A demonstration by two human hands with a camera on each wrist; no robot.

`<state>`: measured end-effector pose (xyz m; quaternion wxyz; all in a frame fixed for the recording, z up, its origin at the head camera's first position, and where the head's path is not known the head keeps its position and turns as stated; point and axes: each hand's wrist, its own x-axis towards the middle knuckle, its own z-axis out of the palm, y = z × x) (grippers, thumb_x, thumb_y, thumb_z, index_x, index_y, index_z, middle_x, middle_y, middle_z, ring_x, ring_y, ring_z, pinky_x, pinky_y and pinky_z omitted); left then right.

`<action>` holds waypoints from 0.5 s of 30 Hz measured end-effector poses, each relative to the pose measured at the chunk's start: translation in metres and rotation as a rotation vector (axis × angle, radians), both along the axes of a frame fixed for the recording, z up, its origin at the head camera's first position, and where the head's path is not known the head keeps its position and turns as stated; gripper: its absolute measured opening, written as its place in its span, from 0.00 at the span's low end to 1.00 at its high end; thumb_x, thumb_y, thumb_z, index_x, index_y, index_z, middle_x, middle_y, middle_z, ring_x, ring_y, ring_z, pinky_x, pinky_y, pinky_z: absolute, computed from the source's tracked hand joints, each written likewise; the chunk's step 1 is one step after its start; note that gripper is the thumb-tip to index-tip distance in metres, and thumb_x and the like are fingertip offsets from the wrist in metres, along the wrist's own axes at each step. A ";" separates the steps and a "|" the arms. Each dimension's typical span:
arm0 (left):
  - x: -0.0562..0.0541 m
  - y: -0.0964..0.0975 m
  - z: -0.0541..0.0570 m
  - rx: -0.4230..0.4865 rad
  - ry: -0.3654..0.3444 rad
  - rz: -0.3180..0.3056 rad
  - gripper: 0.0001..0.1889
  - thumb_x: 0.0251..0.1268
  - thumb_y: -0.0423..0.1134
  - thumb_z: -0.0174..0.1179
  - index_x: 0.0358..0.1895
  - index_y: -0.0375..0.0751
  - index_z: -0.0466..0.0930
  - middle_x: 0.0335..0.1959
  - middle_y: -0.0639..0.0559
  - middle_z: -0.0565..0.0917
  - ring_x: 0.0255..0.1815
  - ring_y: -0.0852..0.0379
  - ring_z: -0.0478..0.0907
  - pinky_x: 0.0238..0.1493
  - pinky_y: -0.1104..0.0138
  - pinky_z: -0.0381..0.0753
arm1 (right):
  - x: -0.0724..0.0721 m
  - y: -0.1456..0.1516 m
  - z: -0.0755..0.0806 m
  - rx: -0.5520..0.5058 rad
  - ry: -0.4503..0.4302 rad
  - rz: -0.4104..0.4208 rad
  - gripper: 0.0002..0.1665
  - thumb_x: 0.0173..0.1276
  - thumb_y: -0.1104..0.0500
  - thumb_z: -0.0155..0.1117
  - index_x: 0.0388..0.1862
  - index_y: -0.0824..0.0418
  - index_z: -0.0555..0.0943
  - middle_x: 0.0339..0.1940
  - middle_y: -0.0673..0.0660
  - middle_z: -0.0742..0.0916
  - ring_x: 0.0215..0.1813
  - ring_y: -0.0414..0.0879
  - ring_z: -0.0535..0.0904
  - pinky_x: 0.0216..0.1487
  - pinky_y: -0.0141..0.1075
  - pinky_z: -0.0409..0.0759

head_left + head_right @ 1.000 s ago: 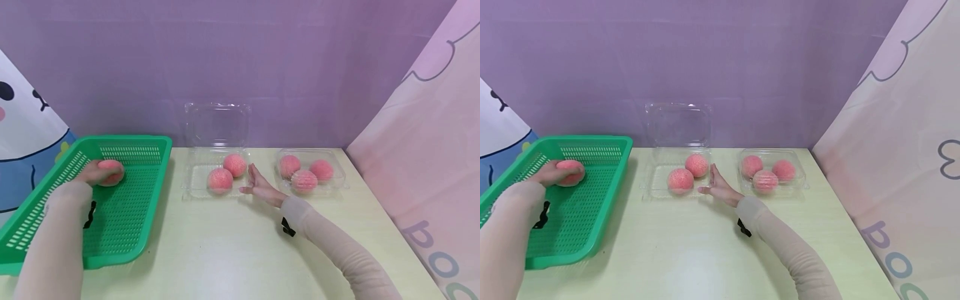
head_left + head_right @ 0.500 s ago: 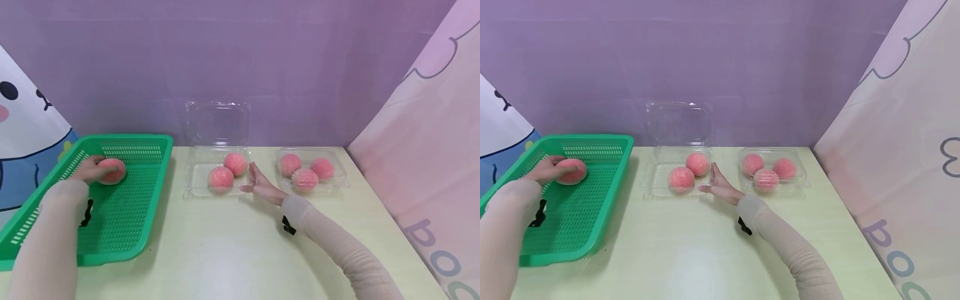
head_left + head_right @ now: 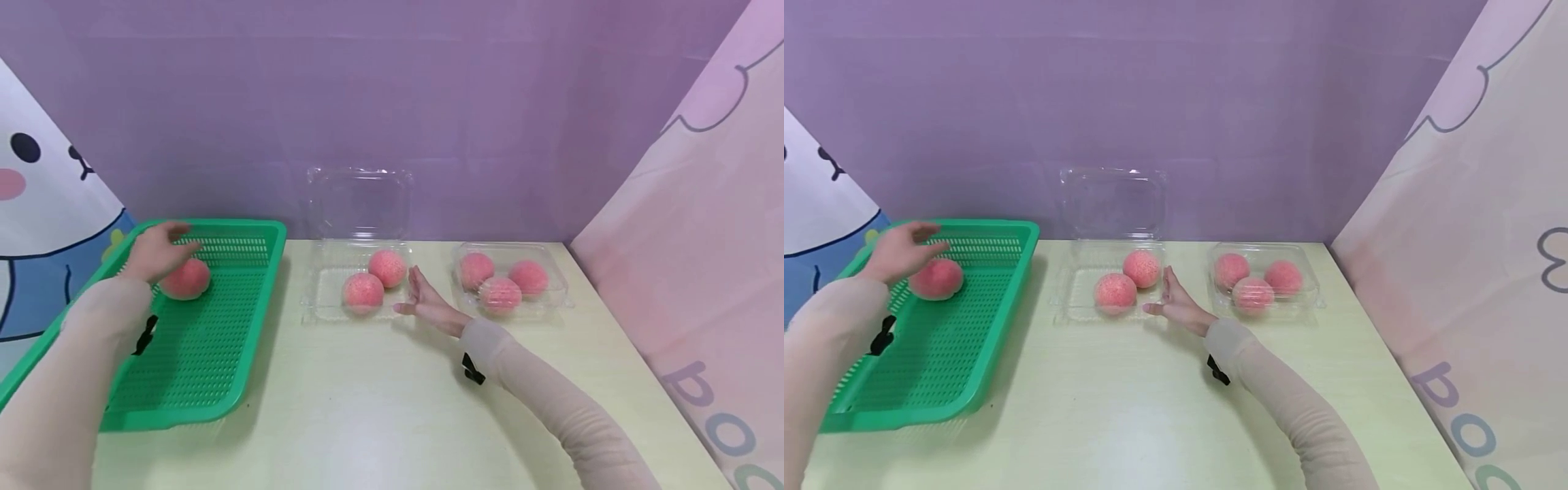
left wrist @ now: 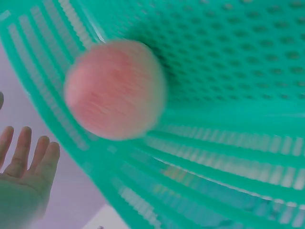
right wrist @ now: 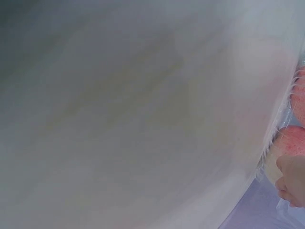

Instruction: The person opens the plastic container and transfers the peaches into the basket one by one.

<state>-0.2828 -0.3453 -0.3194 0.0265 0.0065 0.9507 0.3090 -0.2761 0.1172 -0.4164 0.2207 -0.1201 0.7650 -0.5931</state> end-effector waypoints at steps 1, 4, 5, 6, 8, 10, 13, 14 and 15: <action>0.000 0.007 0.003 0.009 0.009 -0.016 0.40 0.66 0.58 0.43 0.70 0.30 0.48 0.66 0.25 0.55 0.64 0.28 0.53 0.57 0.37 0.60 | 0.000 0.000 0.000 -0.002 -0.004 0.003 0.60 0.62 0.60 0.61 0.72 0.53 0.24 0.75 0.49 0.37 0.75 0.51 0.37 0.73 0.48 0.43; 0.000 0.025 0.011 0.047 0.035 -0.052 0.37 0.66 0.56 0.44 0.69 0.32 0.51 0.67 0.28 0.56 0.66 0.31 0.54 0.58 0.39 0.61 | 0.005 -0.001 0.011 -0.004 -0.021 0.015 0.60 0.63 0.62 0.60 0.71 0.54 0.24 0.75 0.50 0.36 0.75 0.51 0.36 0.73 0.47 0.42; 0.000 0.031 0.013 0.058 0.042 -0.063 0.36 0.67 0.56 0.45 0.69 0.33 0.52 0.67 0.29 0.57 0.66 0.32 0.54 0.59 0.40 0.61 | 0.007 -0.002 0.015 -0.005 -0.026 0.019 0.59 0.63 0.62 0.60 0.71 0.55 0.23 0.74 0.51 0.36 0.75 0.51 0.35 0.73 0.47 0.42; 0.000 0.037 0.016 0.064 0.047 -0.071 0.36 0.67 0.55 0.45 0.69 0.35 0.52 0.67 0.31 0.58 0.67 0.33 0.54 0.59 0.41 0.61 | 0.009 -0.003 0.019 -0.003 -0.033 0.019 0.59 0.63 0.63 0.59 0.71 0.55 0.23 0.74 0.51 0.36 0.75 0.52 0.35 0.73 0.47 0.41; 0.000 0.049 0.022 0.074 0.045 -0.085 0.34 0.67 0.54 0.46 0.69 0.36 0.54 0.68 0.32 0.58 0.67 0.34 0.55 0.60 0.41 0.61 | 0.012 -0.004 0.027 -0.001 -0.043 0.020 0.59 0.63 0.64 0.59 0.71 0.57 0.23 0.74 0.52 0.36 0.75 0.52 0.35 0.73 0.46 0.41; 0.000 0.061 0.028 0.068 0.041 -0.093 0.33 0.67 0.53 0.47 0.68 0.37 0.56 0.67 0.33 0.60 0.67 0.35 0.56 0.60 0.42 0.62 | 0.013 -0.004 0.028 0.005 -0.043 0.017 0.59 0.63 0.63 0.59 0.71 0.56 0.23 0.74 0.52 0.36 0.75 0.52 0.35 0.73 0.46 0.41; 0.001 0.076 0.034 0.074 0.033 -0.109 0.30 0.67 0.51 0.48 0.67 0.37 0.58 0.66 0.34 0.62 0.65 0.37 0.59 0.57 0.43 0.65 | 0.013 -0.004 0.028 0.011 -0.043 0.017 0.59 0.63 0.63 0.59 0.71 0.56 0.24 0.74 0.52 0.36 0.75 0.52 0.36 0.73 0.45 0.42; 0.002 0.081 0.036 0.083 0.026 -0.114 0.30 0.67 0.50 0.49 0.67 0.37 0.59 0.66 0.35 0.62 0.65 0.37 0.60 0.57 0.44 0.66 | 0.013 -0.004 0.028 0.012 -0.044 0.017 0.59 0.63 0.63 0.59 0.71 0.56 0.24 0.75 0.52 0.36 0.75 0.52 0.36 0.73 0.45 0.42; 0.003 0.085 0.038 0.095 0.018 -0.118 0.29 0.67 0.49 0.49 0.67 0.38 0.59 0.66 0.36 0.63 0.64 0.38 0.61 0.57 0.44 0.67 | 0.013 -0.004 0.028 0.015 -0.042 0.019 0.59 0.63 0.63 0.59 0.71 0.56 0.23 0.74 0.53 0.36 0.75 0.52 0.36 0.73 0.46 0.42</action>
